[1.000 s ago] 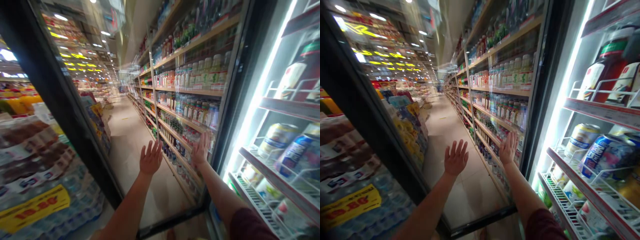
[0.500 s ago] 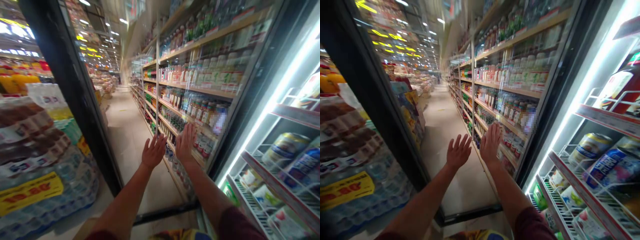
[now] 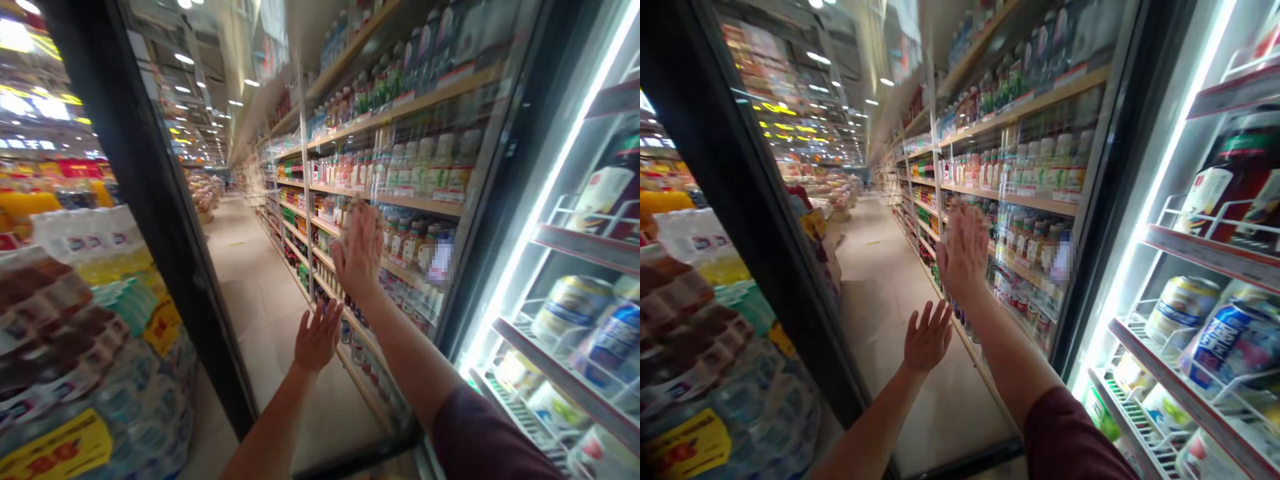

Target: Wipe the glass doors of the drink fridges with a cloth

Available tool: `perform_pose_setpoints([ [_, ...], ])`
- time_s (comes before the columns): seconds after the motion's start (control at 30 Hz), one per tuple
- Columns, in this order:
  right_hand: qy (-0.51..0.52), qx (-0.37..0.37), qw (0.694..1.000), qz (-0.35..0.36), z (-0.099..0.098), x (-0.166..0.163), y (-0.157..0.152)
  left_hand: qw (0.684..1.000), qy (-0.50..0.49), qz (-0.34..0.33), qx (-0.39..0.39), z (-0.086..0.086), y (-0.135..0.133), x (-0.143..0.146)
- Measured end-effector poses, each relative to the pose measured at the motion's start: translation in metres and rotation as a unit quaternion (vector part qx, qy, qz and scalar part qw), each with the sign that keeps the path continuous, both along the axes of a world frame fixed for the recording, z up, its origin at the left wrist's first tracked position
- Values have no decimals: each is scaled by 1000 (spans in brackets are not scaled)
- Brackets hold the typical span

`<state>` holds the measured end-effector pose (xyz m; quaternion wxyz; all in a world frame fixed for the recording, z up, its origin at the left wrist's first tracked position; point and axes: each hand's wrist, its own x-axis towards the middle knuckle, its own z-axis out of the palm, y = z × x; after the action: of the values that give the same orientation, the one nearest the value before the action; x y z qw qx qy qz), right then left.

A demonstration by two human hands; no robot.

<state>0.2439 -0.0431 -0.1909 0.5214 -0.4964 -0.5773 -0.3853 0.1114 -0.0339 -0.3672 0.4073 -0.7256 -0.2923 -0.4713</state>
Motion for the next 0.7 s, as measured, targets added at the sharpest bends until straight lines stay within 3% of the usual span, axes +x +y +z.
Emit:
perform_pose_setpoints([
  [0.1, 121, 15, 992, -16, -32, 45, 1, 1000, -4, -2, 0, 0, 0, 0],
  [0.2, 262, 58, 963, -35, -72, 87, 4, 1000, -5, -3, 1, 1, 0, 1],
  [0.27, 346, 79, 934, -41, -88, 93, 6, 1000, -4, -5, 0, 1, 0, 1],
  [0.33, 373, 71, 924, -42, -92, 75, 6, 1000, -6, -8, -1, 1, 0, 1],
  [0.4, 320, 34, 946, -36, -87, 39, 3, 1000, -12, -11, -3, 0, 1, 0],
  [0.53, 58, -34, 998, -5, -70, -16, -6, 999, -14, -46, 5, 0, 2, -2],
  [0.63, -44, -34, 998, 0, -70, 1, -10, 999, -12, -37, -4, 1, 2, -1],
  [0.7, -9, -27, 999, -20, -77, 34, -10, 1000, -12, -19, -11, 2, 1, -1],
])
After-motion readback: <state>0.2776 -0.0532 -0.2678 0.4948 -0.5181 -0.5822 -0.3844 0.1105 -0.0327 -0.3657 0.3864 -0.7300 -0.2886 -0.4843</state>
